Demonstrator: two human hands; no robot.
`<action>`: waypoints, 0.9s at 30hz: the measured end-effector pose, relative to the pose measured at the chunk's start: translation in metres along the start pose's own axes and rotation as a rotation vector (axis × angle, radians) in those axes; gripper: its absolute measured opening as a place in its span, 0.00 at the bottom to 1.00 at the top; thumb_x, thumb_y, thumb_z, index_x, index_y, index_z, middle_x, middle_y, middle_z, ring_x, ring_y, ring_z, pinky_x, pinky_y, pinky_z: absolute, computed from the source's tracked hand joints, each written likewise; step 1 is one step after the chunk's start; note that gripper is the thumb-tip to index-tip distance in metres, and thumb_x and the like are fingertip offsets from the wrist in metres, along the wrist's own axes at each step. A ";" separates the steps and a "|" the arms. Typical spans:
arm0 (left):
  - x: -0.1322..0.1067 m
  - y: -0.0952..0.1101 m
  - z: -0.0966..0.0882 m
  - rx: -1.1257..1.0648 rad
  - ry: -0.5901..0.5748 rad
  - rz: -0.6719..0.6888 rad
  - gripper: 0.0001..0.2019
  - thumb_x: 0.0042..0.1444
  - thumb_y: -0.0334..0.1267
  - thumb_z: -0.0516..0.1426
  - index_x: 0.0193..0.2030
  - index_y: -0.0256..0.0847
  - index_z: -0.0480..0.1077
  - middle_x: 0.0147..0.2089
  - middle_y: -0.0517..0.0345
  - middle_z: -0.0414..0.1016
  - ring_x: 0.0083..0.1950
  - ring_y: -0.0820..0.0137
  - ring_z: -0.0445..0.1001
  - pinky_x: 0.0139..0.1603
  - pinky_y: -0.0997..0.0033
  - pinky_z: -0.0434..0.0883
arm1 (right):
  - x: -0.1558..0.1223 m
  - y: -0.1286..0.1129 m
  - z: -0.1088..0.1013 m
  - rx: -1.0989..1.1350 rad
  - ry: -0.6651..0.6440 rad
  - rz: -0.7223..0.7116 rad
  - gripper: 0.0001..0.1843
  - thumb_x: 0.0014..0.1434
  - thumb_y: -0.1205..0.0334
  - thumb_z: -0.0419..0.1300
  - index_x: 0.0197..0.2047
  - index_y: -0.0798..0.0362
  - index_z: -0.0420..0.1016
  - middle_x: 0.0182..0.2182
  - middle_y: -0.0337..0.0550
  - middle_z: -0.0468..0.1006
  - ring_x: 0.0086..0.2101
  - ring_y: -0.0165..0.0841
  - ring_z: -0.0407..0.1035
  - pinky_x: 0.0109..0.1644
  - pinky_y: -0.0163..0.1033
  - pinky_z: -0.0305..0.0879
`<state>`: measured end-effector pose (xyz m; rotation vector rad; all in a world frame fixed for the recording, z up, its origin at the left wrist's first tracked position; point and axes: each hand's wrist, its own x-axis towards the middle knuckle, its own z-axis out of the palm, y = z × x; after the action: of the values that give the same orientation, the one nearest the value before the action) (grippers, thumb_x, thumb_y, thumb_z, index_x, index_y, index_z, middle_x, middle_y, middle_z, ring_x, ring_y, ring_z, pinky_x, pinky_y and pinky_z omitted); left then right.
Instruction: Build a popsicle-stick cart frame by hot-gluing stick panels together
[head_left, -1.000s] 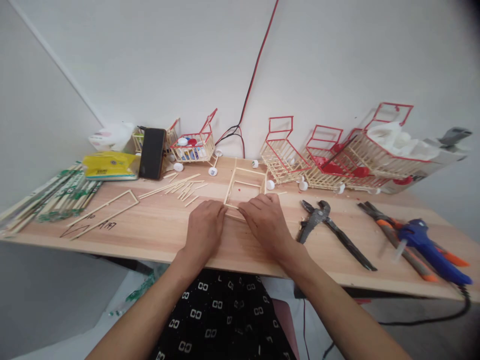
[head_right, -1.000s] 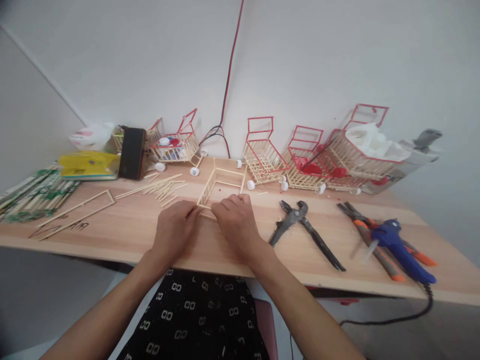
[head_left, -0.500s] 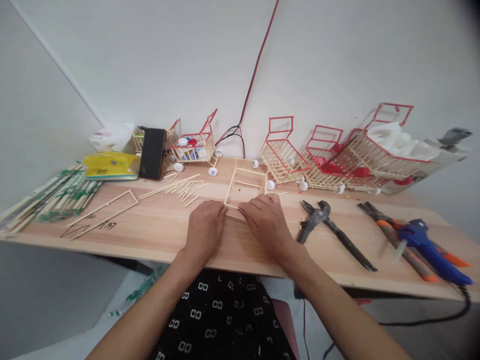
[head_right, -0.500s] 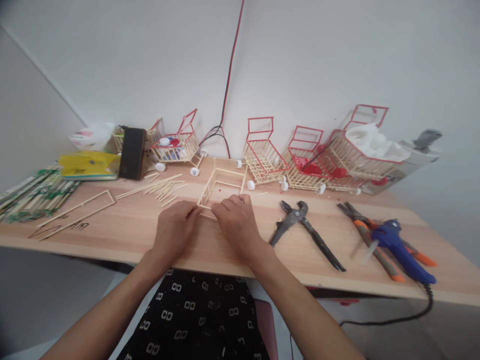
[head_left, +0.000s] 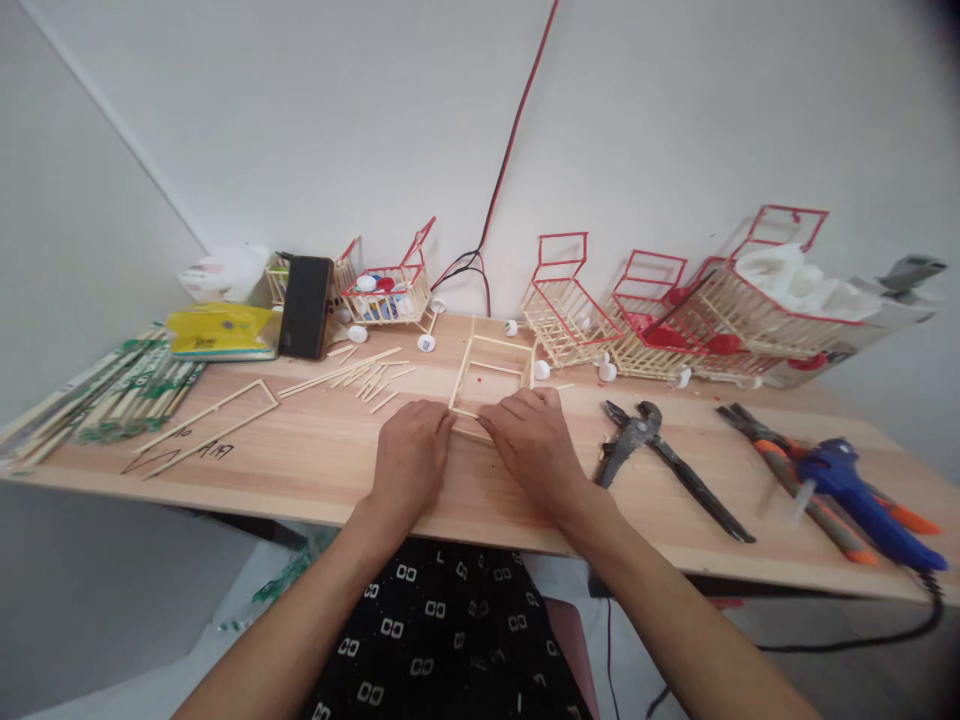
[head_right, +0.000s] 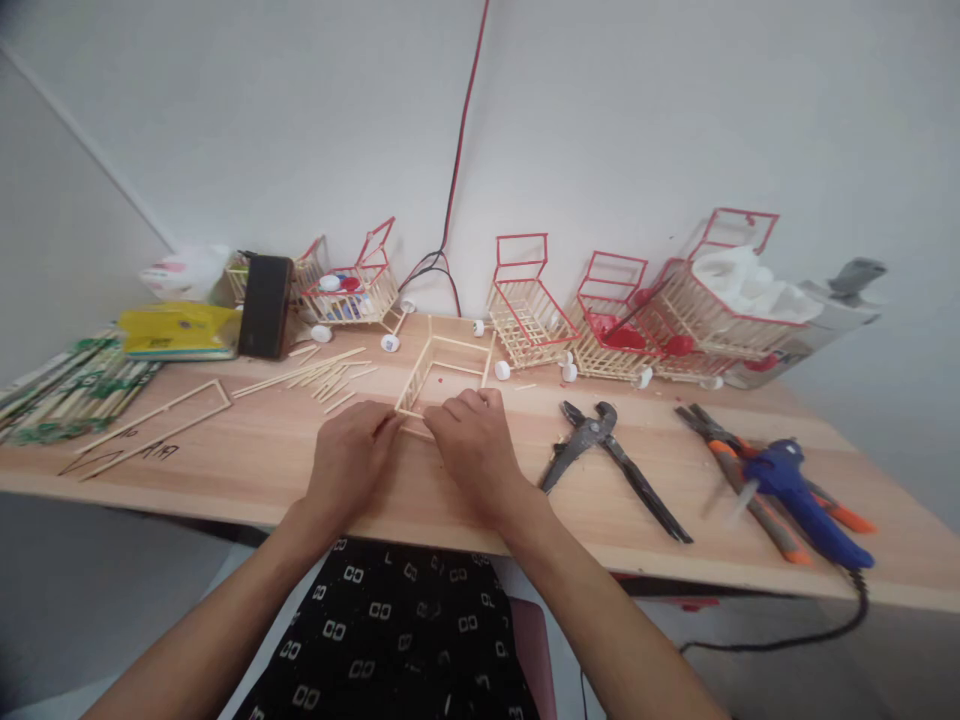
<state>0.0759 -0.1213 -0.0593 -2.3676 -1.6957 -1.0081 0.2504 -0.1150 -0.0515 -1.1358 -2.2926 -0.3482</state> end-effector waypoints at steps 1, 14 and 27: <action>0.000 0.000 0.000 0.002 0.004 0.003 0.12 0.62 0.32 0.54 0.26 0.39 0.66 0.29 0.57 0.73 0.33 0.66 0.70 0.35 0.68 0.63 | 0.000 0.000 0.000 0.002 0.002 0.000 0.08 0.65 0.66 0.56 0.36 0.53 0.76 0.27 0.40 0.76 0.35 0.35 0.62 0.43 0.43 0.49; -0.001 -0.001 0.002 0.004 0.012 0.015 0.12 0.62 0.33 0.54 0.26 0.39 0.66 0.29 0.57 0.73 0.34 0.66 0.70 0.36 0.68 0.63 | 0.000 0.000 0.001 0.000 0.013 -0.004 0.09 0.65 0.66 0.56 0.35 0.53 0.76 0.27 0.40 0.76 0.34 0.34 0.62 0.42 0.43 0.49; -0.001 0.000 0.002 0.010 0.012 0.014 0.11 0.62 0.32 0.54 0.26 0.39 0.67 0.29 0.56 0.73 0.33 0.66 0.70 0.36 0.68 0.63 | 0.000 0.000 0.000 -0.005 0.021 -0.004 0.08 0.64 0.66 0.56 0.35 0.53 0.76 0.27 0.39 0.75 0.34 0.35 0.62 0.42 0.42 0.49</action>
<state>0.0762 -0.1212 -0.0611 -2.3595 -1.6733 -1.0066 0.2503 -0.1152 -0.0512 -1.1247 -2.2769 -0.3656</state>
